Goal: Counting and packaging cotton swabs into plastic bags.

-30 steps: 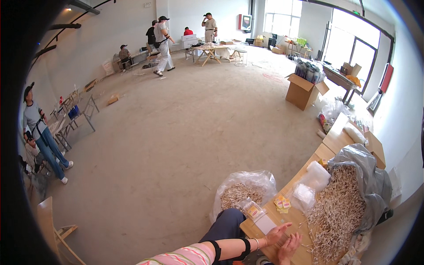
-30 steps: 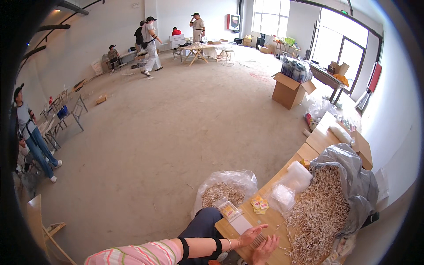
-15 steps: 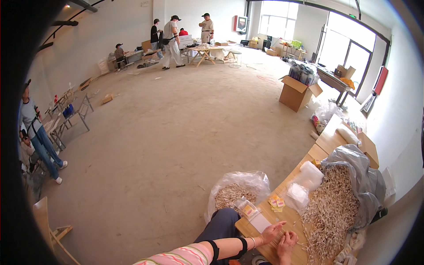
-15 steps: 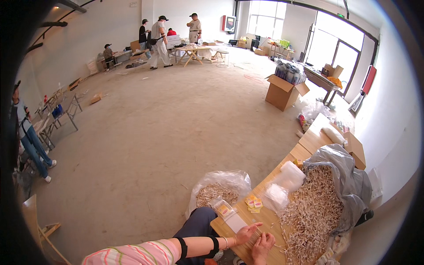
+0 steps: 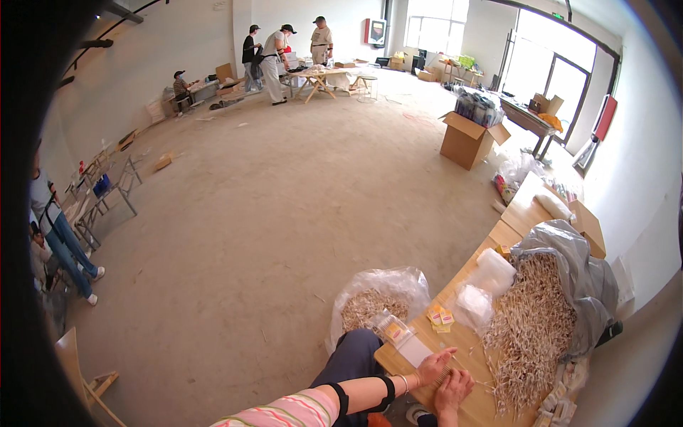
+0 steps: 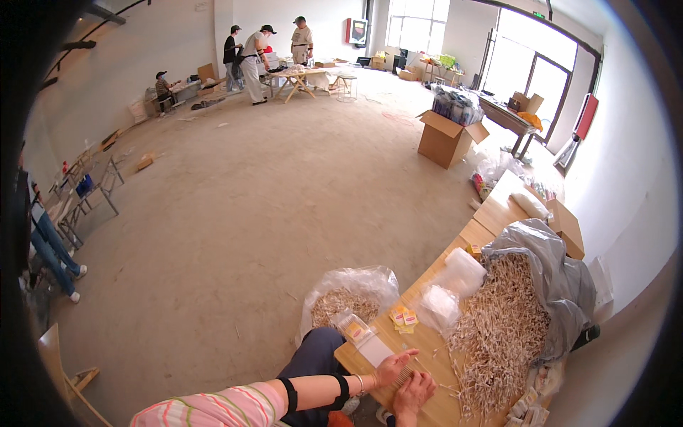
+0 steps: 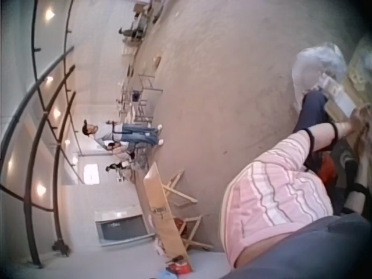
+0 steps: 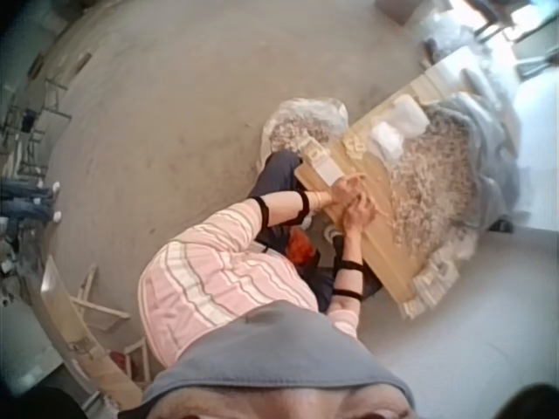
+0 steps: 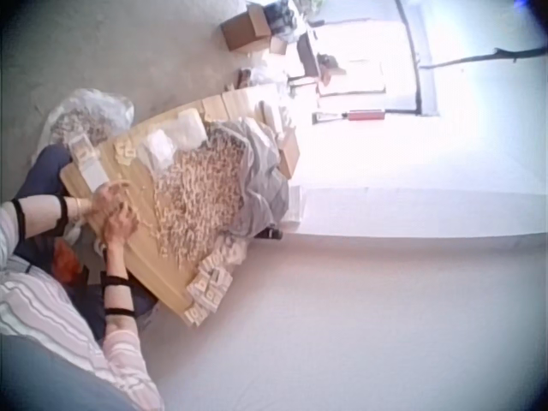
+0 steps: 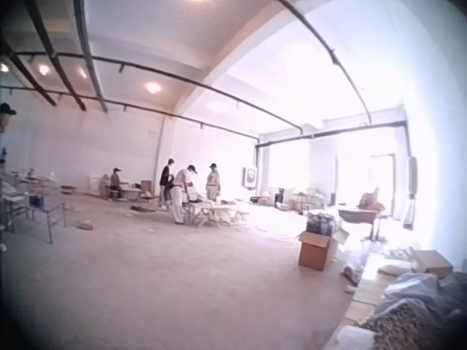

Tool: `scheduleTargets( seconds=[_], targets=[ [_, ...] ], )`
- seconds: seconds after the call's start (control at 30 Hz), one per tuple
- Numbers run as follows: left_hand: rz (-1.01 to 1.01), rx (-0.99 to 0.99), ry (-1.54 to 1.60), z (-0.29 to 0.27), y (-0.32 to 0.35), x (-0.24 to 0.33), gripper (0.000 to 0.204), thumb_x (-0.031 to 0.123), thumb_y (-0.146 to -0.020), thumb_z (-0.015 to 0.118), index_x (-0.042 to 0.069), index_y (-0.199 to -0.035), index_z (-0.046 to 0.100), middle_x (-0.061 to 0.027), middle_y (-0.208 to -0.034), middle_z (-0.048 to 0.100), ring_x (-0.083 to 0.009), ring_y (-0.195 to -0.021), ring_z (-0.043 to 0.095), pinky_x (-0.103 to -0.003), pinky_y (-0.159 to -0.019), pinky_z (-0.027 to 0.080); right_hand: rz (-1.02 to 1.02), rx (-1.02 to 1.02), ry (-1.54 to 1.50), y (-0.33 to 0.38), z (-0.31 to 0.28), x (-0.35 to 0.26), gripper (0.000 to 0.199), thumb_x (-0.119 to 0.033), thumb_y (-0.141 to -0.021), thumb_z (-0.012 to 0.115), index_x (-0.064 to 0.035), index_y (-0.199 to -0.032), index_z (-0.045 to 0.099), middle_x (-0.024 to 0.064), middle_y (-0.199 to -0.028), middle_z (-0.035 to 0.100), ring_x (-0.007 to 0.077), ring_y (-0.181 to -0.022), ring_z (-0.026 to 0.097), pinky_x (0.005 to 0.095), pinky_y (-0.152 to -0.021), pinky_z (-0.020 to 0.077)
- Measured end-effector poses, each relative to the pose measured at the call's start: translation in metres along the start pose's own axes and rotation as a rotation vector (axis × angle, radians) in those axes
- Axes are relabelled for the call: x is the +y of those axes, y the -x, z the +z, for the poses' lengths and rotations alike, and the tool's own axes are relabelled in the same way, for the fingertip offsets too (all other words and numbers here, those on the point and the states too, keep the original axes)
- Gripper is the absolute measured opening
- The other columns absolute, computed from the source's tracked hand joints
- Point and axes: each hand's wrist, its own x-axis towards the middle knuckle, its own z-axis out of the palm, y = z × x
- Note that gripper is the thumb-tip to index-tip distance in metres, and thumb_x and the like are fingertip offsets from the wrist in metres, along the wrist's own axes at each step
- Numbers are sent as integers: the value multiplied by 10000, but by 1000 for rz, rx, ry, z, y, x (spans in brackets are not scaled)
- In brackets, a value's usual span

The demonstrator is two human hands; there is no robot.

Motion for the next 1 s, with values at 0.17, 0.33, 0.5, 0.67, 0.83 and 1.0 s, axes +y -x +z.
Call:
scheduleTargets(
  seconds=[0.17,0.33,0.5,0.67,0.83,1.0],
  targets=[
    [59,51,-31,1,-3,-8,497,395,-1001,374,15,-1293,506,-161,-1256,577,-242,-1192,524,-303,-1006,382,25,81,-67,-2,6,5,218,-117,-823,538,-49,-1023,593,137,-1125,502,326,-1114,422,448,-968,316],
    [75,55,-43,0,-1,-5,499,394,-1000,380,8,-1291,506,-161,-1259,575,-234,-1191,524,-301,-1004,382,94,13,-104,-5,-1,2,240,-123,-829,524,-34,-1042,591,140,-1115,511,332,-1100,433,453,-956,325],
    [56,38,-28,1,7,-2,486,374,-1005,378,1,-1290,505,-154,-1261,573,-225,-1197,518,-302,-1005,384,134,92,-89,0,4,21,312,-138,-835,517,6,-1106,575,164,-1139,510,329,-1118,436,451,-971,325],
    [-38,-14,103,4,7,-16,469,321,-1017,334,-11,-1309,491,-117,-1362,495,-190,-1305,398,-312,-1095,273,247,230,-566,16,23,35,392,-140,-873,455,50,-1212,509,206,-1279,471,350,-1212,422,429,-1046,316],
    [79,-23,-38,-14,6,-2,467,305,-1023,307,-17,-1305,493,-128,-1342,509,-213,-1278,433,-325,-1085,290,403,312,-870,-10,27,3,419,-95,-910,410,34,-1305,462,155,-1332,488,264,-1251,440,371,-1072,312],
    [0,-29,145,-15,0,-3,558,419,-1014,323,-29,-1310,475,-130,-1325,515,-199,-1249,439,-300,-1065,293,489,285,-1007,-8,33,4,435,-109,-936,394,34,-1347,407,165,-1383,428,261,-1301,378,345,-1094,270]
  ],
)
